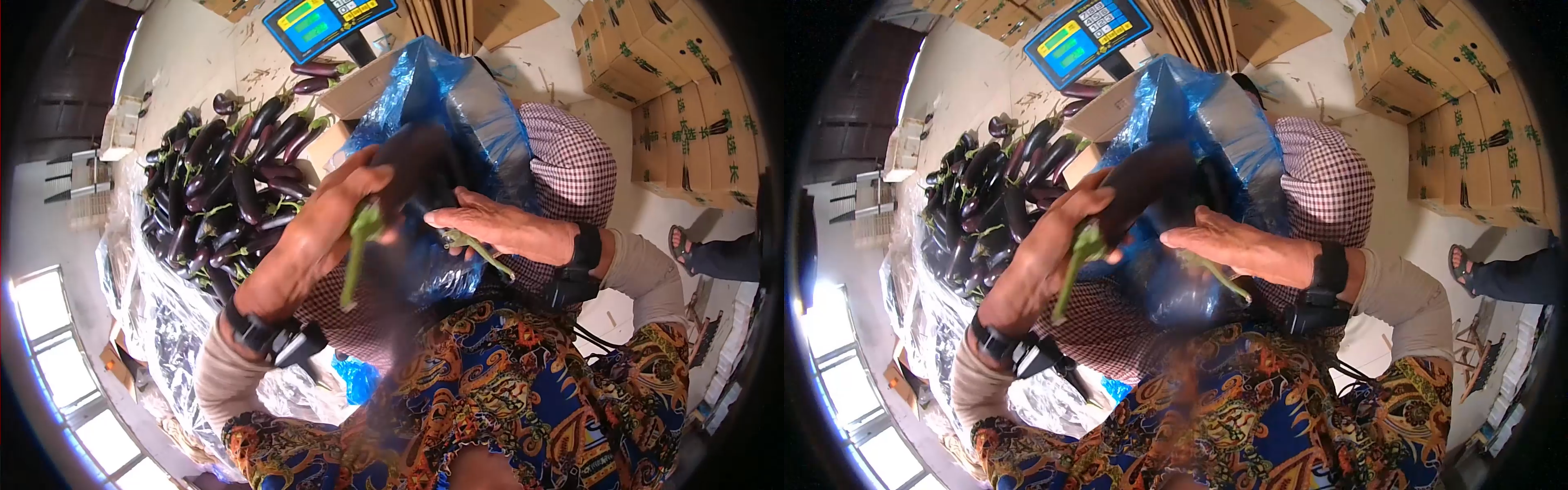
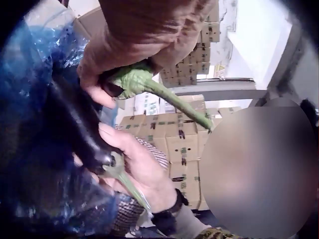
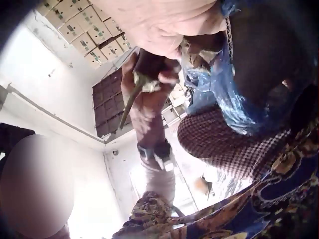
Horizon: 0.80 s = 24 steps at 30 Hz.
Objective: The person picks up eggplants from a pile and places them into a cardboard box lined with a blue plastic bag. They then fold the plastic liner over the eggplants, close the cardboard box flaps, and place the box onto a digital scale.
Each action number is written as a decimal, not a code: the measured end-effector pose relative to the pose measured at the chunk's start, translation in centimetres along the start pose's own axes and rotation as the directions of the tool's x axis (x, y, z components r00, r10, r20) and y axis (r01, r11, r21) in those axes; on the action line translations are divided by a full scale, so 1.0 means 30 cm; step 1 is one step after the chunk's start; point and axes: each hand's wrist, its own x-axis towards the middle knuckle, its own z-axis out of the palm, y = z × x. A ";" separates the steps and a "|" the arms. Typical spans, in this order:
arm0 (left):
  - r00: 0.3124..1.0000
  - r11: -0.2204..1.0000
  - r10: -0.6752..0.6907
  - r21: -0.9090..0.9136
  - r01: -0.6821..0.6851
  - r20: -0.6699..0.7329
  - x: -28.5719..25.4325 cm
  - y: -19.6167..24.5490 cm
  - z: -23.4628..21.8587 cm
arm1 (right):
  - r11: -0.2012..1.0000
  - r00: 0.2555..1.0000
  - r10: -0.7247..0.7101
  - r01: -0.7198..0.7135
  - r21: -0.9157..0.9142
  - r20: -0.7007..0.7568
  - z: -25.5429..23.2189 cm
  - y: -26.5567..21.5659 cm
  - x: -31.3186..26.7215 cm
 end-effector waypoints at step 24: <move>1.000 0.571 0.025 0.820 -0.024 0.012 0.735 -0.346 0.096 | 0.961 0.937 0.241 -0.267 -0.076 -0.252 0.081 0.129 0.176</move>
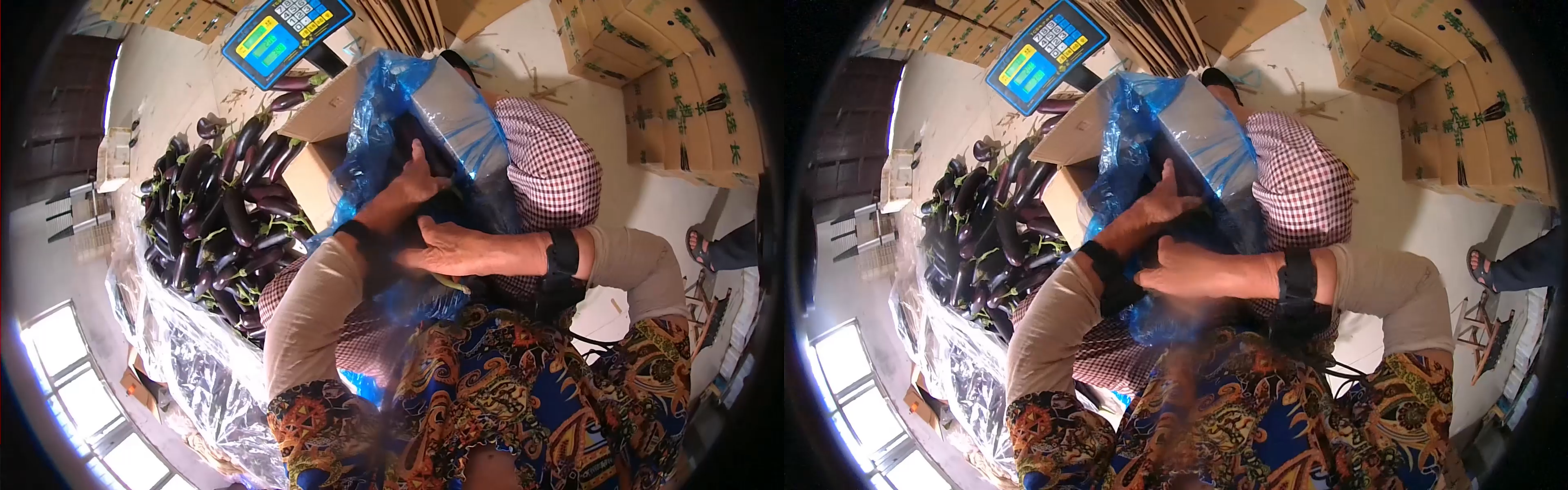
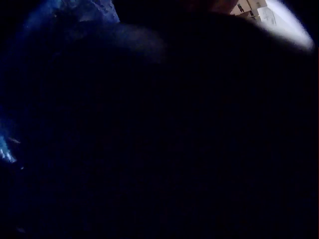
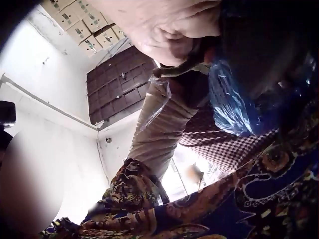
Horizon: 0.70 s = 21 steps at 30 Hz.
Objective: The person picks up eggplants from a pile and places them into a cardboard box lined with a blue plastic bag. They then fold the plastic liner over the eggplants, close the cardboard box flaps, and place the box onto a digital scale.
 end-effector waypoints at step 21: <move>0.977 0.900 0.196 0.412 -0.145 -0.085 0.028 -0.022 -0.031 | 0.993 0.934 0.118 -0.107 -0.052 0.338 -0.256 -0.096 -0.217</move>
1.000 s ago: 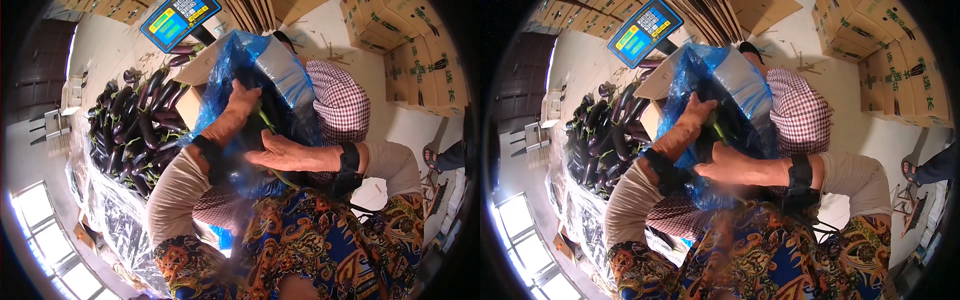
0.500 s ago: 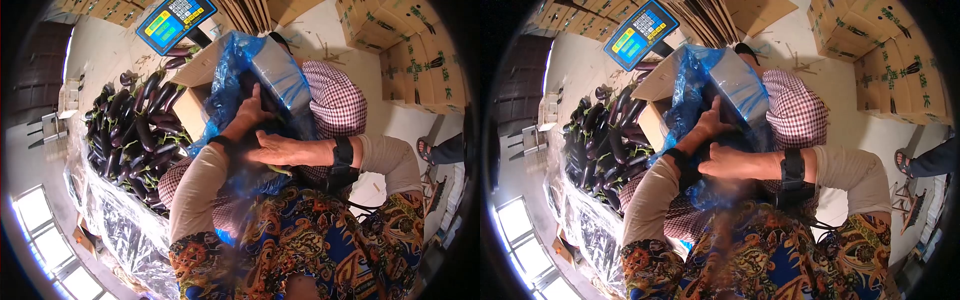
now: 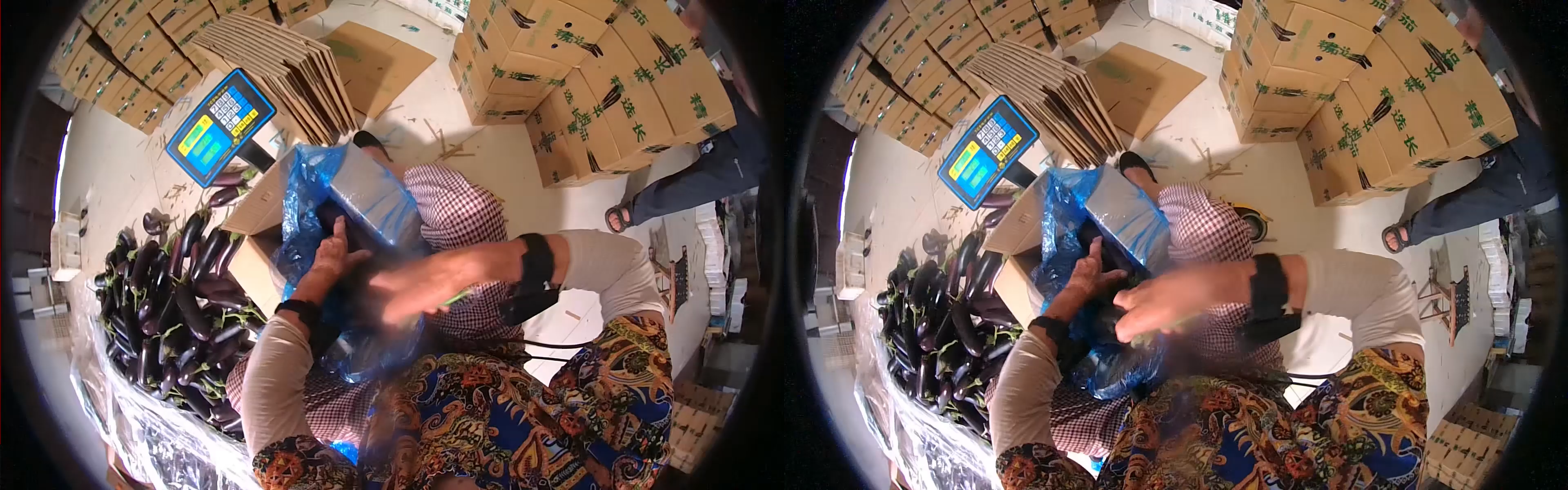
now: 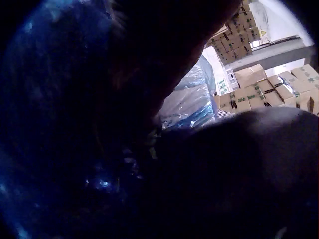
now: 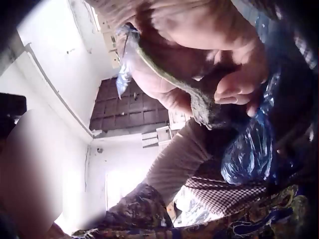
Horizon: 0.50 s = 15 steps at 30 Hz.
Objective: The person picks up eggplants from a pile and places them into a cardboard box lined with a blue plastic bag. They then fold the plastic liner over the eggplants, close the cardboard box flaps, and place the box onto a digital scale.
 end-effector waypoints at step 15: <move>0.912 0.807 0.294 0.437 -0.398 0.286 -0.160 -0.132 -0.148 | 0.919 0.889 0.159 0.026 0.392 -0.430 -0.020 -0.114 -0.169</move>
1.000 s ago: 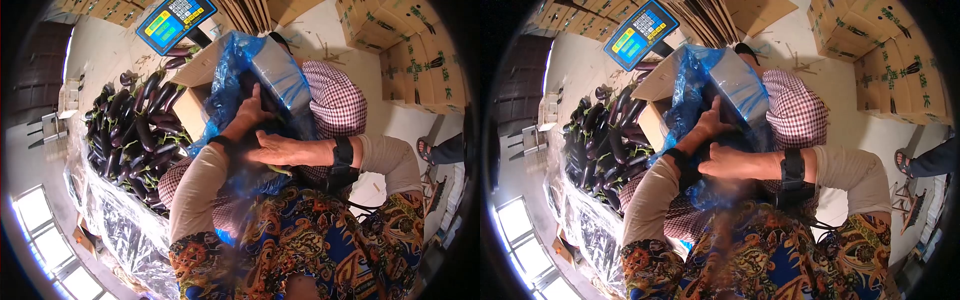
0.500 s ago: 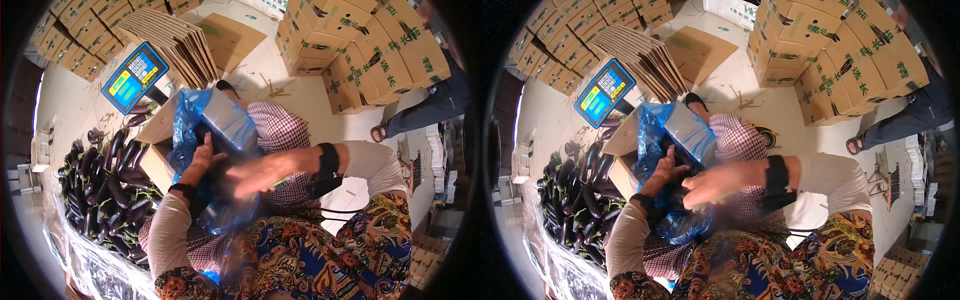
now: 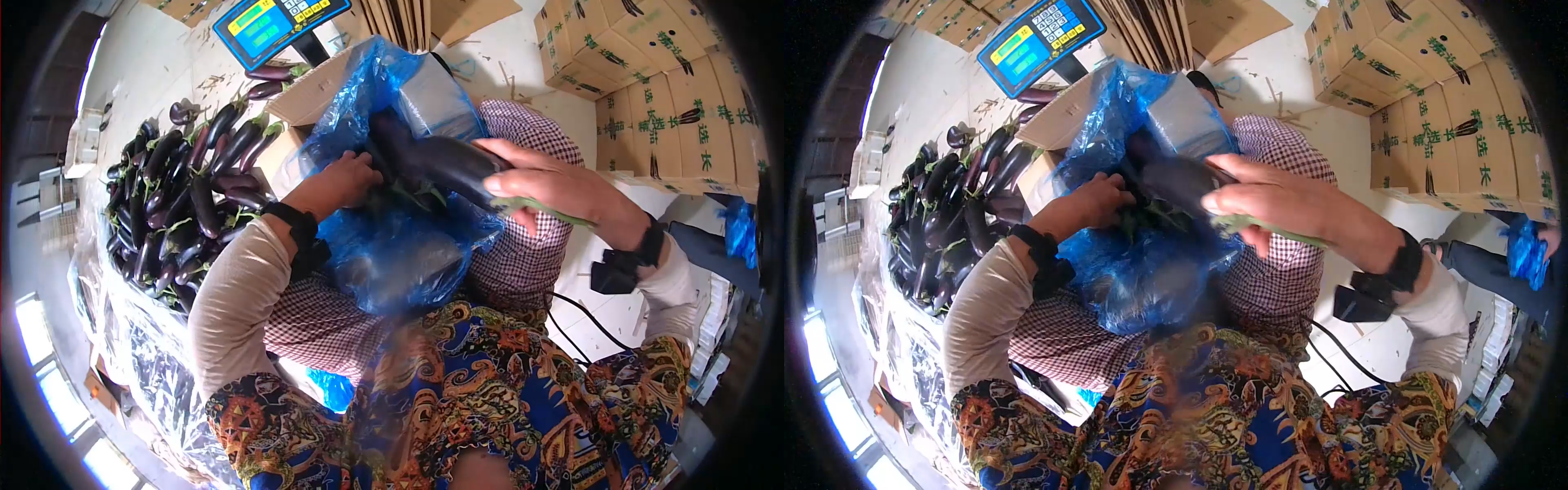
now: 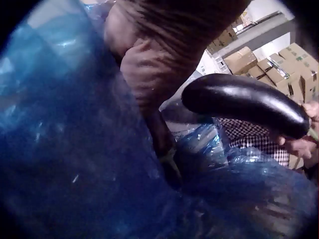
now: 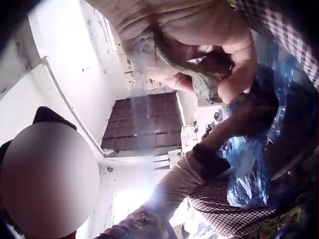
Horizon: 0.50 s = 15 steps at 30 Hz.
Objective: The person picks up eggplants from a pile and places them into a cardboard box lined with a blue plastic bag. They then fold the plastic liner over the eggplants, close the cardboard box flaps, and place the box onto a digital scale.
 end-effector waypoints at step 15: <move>0.998 0.987 -0.055 -0.149 0.058 0.027 -0.039 0.014 -0.068 | 0.973 0.983 -0.045 0.002 -0.232 -0.179 0.102 0.100 0.305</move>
